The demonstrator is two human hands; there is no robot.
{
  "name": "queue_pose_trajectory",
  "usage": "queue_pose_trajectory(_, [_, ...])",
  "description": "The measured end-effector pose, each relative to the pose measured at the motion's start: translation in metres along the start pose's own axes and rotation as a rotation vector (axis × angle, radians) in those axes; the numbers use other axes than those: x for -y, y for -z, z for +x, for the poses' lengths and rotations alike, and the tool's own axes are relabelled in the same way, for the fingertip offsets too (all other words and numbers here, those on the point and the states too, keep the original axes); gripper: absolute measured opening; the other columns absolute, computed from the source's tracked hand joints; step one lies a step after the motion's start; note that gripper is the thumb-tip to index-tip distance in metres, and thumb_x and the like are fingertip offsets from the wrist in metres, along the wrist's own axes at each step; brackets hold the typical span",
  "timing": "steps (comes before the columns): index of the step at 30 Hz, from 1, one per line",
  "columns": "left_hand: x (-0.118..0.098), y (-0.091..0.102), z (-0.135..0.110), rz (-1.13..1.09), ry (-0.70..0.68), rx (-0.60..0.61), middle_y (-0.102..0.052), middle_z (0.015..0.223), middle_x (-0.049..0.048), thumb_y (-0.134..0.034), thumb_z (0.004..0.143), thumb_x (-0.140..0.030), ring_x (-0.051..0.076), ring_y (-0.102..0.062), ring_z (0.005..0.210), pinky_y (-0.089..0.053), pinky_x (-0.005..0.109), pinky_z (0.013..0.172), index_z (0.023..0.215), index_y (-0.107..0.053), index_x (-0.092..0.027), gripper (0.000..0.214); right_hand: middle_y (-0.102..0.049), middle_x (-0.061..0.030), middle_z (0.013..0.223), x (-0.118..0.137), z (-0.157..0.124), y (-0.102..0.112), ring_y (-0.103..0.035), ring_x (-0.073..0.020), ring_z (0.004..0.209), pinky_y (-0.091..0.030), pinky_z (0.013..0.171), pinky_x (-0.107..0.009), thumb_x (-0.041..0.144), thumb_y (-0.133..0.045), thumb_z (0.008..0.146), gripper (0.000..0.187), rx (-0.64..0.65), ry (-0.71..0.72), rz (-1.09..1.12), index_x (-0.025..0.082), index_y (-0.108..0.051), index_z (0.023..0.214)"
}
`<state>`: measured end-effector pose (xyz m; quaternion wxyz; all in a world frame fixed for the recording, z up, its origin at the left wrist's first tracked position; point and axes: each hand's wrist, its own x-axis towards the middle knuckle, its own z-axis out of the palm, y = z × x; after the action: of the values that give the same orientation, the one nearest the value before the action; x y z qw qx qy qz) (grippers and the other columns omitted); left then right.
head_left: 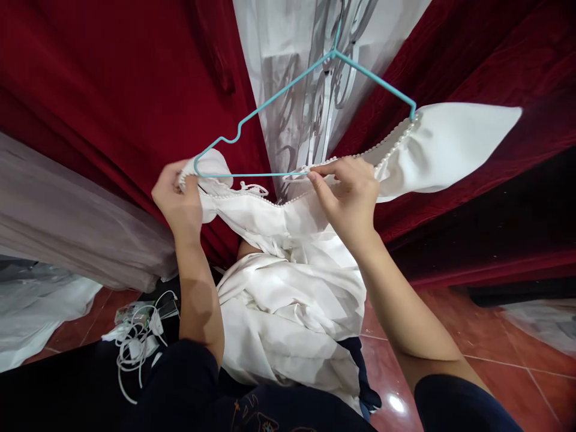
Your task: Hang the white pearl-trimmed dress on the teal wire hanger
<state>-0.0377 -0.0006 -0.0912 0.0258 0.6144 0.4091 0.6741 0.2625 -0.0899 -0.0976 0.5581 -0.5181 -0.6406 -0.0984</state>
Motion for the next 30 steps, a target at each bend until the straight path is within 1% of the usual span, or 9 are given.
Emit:
queue_pose_trajectory(3, [-0.025,-0.007,-0.042,-0.049,0.002,-0.119,-0.073,0.088,0.0011,-0.073,0.079,-0.015,0.02,-0.071,0.083,-0.057,0.035,0.077,0.095,-0.075,-0.018,0.016,-0.074,-0.0006,0.086,0.004,-0.001,-0.002,-0.061,-0.0175,0.084,-0.042,0.086,-0.037,0.042,-0.068,0.101,0.024,-0.033,-0.008,0.058,0.023,-0.074,0.088])
queue_pose_trajectory(7, [-0.061,-0.03,-0.073,-0.13,-0.122,-0.293,-0.065,0.088,0.0015,-0.071,0.088,-0.018,0.02,-0.067,0.083,-0.056,0.037,0.076,0.09,-0.065,-0.022,0.008,-0.075,-0.001,0.087,0.004,0.0,-0.004,-0.063,-0.0176,0.085,-0.044,0.087,-0.037,0.042,-0.07,0.1,0.023,-0.056,-0.018,0.049,0.023,-0.075,0.088])
queue_pose_trajectory(10, [-0.079,-0.05,-0.069,-0.091,-0.29,-0.066,-0.072,0.111,0.0045,-0.063,0.096,-0.021,0.026,-0.068,0.11,-0.056,0.048,0.1,0.101,-0.067,-0.025,0.007,-0.076,-0.0012,0.09,0.003,0.0,-0.007,-0.065,-0.0179,0.088,-0.045,0.088,-0.037,0.04,-0.07,0.1,0.021,-0.065,-0.008,0.044,0.022,-0.076,0.091])
queue_pose_trajectory(13, [-0.088,-0.07,-0.059,0.057,-0.277,0.258,-0.076,0.124,0.0031,-0.049,0.098,-0.013,0.026,-0.065,0.125,-0.037,0.053,0.124,0.12,-0.068,-0.027,0.032,-0.076,-0.0013,0.094,0.003,-0.003,-0.01,-0.066,-0.0191,0.092,-0.046,0.091,-0.04,0.037,-0.068,0.102,0.017,-0.072,0.007,0.03,0.023,-0.076,0.096])
queue_pose_trajectory(18, [-0.092,-0.083,-0.055,0.131,-0.231,0.485,-0.078,0.11,-0.001,-0.049,0.095,-0.006,0.023,-0.068,0.11,-0.032,0.047,0.119,0.107,-0.075,-0.028,0.036,-0.077,-0.0026,0.102,0.007,-0.007,-0.002,-0.07,-0.0198,0.099,-0.053,0.095,-0.043,0.024,-0.063,0.102,0.014,-0.094,0.107,0.073,0.026,-0.075,0.108])
queue_pose_trajectory(23, [-0.096,-0.075,-0.049,0.108,-0.31,0.469,-0.073,0.098,0.0011,-0.051,0.09,-0.004,0.022,-0.066,0.094,-0.042,0.042,0.104,0.103,-0.077,-0.025,0.036,-0.068,-0.0077,0.114,-0.025,0.013,0.026,-0.065,-0.0246,0.115,-0.05,0.106,-0.05,0.031,-0.079,0.09,0.032,-0.632,0.269,-0.091,0.02,-0.076,0.12])
queue_pose_trajectory(25, [-0.096,-0.072,-0.044,0.118,-0.326,0.499,-0.071,0.095,0.0017,-0.051,0.089,-0.004,0.023,-0.064,0.092,-0.044,0.041,0.099,0.101,-0.076,-0.024,0.035,-0.068,-0.011,0.124,-0.045,0.025,0.038,-0.065,-0.0293,0.122,-0.048,0.109,-0.054,0.037,-0.083,0.085,0.054,-0.564,0.297,-0.192,0.017,-0.072,0.134])
queue_pose_trajectory(27, [-0.094,-0.07,-0.039,0.151,-0.329,0.516,-0.07,0.094,0.0021,-0.05,0.089,-0.005,0.024,-0.064,0.093,-0.044,0.041,0.099,0.101,-0.075,-0.024,0.034,-0.075,-0.0092,0.113,-0.058,0.037,0.051,-0.071,-0.0243,0.111,-0.054,0.1,-0.044,0.017,-0.073,0.086,0.034,-0.388,0.187,-0.143,0.015,-0.078,0.12])
queue_pose_trajectory(30, [-0.09,-0.067,-0.034,0.179,-0.325,0.509,-0.068,0.094,0.0023,-0.05,0.091,-0.005,0.024,-0.063,0.094,-0.043,0.044,0.103,0.101,-0.075,-0.024,0.033,-0.08,-0.0054,0.098,-0.065,0.054,0.069,-0.075,-0.0166,0.091,-0.055,0.084,-0.031,0.001,-0.056,0.086,0.034,-0.241,0.013,-0.098,0.015,-0.082,0.104])
